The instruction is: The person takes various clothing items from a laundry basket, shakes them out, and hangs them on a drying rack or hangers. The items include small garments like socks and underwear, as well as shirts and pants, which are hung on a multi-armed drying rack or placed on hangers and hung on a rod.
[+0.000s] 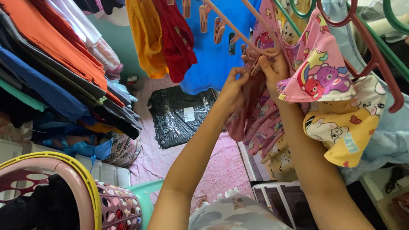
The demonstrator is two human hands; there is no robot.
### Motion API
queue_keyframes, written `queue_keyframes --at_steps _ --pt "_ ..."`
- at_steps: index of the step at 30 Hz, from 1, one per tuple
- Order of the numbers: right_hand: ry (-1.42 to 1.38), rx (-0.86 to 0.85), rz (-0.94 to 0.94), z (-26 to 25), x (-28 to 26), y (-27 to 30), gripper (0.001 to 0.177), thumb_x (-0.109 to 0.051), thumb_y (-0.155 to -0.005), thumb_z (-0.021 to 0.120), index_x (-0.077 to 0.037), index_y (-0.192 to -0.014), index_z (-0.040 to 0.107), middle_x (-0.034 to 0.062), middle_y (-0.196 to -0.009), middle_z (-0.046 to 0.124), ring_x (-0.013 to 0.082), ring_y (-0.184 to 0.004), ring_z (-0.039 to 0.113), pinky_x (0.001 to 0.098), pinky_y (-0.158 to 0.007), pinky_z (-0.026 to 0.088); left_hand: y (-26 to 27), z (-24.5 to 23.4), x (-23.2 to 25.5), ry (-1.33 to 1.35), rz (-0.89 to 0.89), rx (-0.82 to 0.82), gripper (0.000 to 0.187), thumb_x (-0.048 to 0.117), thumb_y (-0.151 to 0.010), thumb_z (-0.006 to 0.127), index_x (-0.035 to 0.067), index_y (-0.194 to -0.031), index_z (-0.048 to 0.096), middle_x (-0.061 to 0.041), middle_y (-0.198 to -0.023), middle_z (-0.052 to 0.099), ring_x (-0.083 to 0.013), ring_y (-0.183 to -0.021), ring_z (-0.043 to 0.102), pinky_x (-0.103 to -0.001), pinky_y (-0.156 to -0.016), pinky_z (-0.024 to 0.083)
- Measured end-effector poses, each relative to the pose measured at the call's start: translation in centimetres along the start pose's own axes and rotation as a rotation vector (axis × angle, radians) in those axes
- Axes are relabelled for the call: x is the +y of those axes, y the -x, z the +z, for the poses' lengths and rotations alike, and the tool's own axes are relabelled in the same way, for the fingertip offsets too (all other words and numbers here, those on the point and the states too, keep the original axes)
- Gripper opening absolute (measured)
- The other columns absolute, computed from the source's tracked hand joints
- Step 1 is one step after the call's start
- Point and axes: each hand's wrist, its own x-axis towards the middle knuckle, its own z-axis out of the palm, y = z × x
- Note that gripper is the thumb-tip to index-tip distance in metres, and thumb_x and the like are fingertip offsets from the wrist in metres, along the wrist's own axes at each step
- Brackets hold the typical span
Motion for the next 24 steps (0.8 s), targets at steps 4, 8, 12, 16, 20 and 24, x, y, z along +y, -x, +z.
queue_keyframes --at_steps 4,8,12,16,20,24 --pt "0.108 -0.007 -0.02 -0.7 0.4 0.3 0.016 -0.019 -0.105 0.058 -0.011 -0.116 0.051 -0.0003 -0.091 0.062 0.004 -0.077 0.058 0.0199 -0.073 0.05 0.2 0.4 0.5 0.108 -0.076 -0.043 0.013 0.015 -0.093 0.067 0.016 -0.102 0.059 -0.004 -0.092 0.066 -0.017 -0.083 0.066 -0.028 -0.075 0.054" --pt "0.178 0.016 -0.087 -0.3 -0.4 0.5 0.011 -0.017 -0.107 0.057 -0.009 -0.114 0.052 0.0009 -0.084 0.06 0.0039 -0.073 0.054 0.0178 -0.068 0.046 -0.2 -0.3 0.4 0.153 -0.142 -0.099 0.011 0.018 -0.092 0.071 0.016 -0.096 0.061 -0.005 -0.094 0.069 -0.0179 -0.083 0.068 -0.029 -0.072 0.054" --pt "0.176 -0.018 -0.057 0.9 -1.5 0.6 0.018 -0.022 -0.105 0.059 -0.011 -0.117 0.052 -0.0018 -0.083 0.058 0.003 -0.073 0.051 0.016 -0.067 0.041 -0.4 -0.1 0.4 0.156 -0.104 -0.067 0.011 0.019 -0.092 0.069 0.019 -0.099 0.061 -0.003 -0.092 0.067 -0.0167 -0.085 0.067 -0.028 -0.074 0.055" --pt "0.108 -0.087 -0.162 -0.3 0.7 0.2 0.022 -0.019 -0.105 0.055 -0.006 -0.122 0.051 0.0124 -0.108 0.067 0.0131 -0.097 0.06 0.0277 -0.088 0.049 0.2 0.4 1.1 0.077 -0.124 -0.084 0.016 0.02 -0.093 0.069 0.02 -0.107 0.061 -0.001 -0.089 0.069 -0.0138 -0.079 0.068 -0.025 -0.071 0.055" --pt "0.253 -0.035 -0.156 -1.4 1.9 1.6 0.028 -0.02 -0.107 0.053 -0.004 -0.129 0.047 0.0135 -0.121 0.058 0.0178 -0.11 0.054 0.034 -0.097 0.042 2.0 0.8 1.4 -0.053 -0.08 -0.062 0.028 0.015 -0.092 0.069 0.015 -0.119 0.059 -0.007 -0.09 0.069 -0.0155 -0.08 0.068 -0.028 -0.071 0.057" --pt "0.423 0.037 -0.095 -0.8 -0.7 5.2 0.038 -0.023 -0.108 0.053 -0.003 -0.138 0.042 0.0169 -0.136 0.047 0.0246 -0.125 0.046 0.0415 -0.107 0.034 1.5 -1.9 -0.8 -0.129 -0.03 -0.05 0.037 0.011 -0.088 0.075 0.011 -0.121 0.059 -0.012 -0.098 0.068 -0.0209 -0.087 0.069 -0.035 -0.076 0.058"
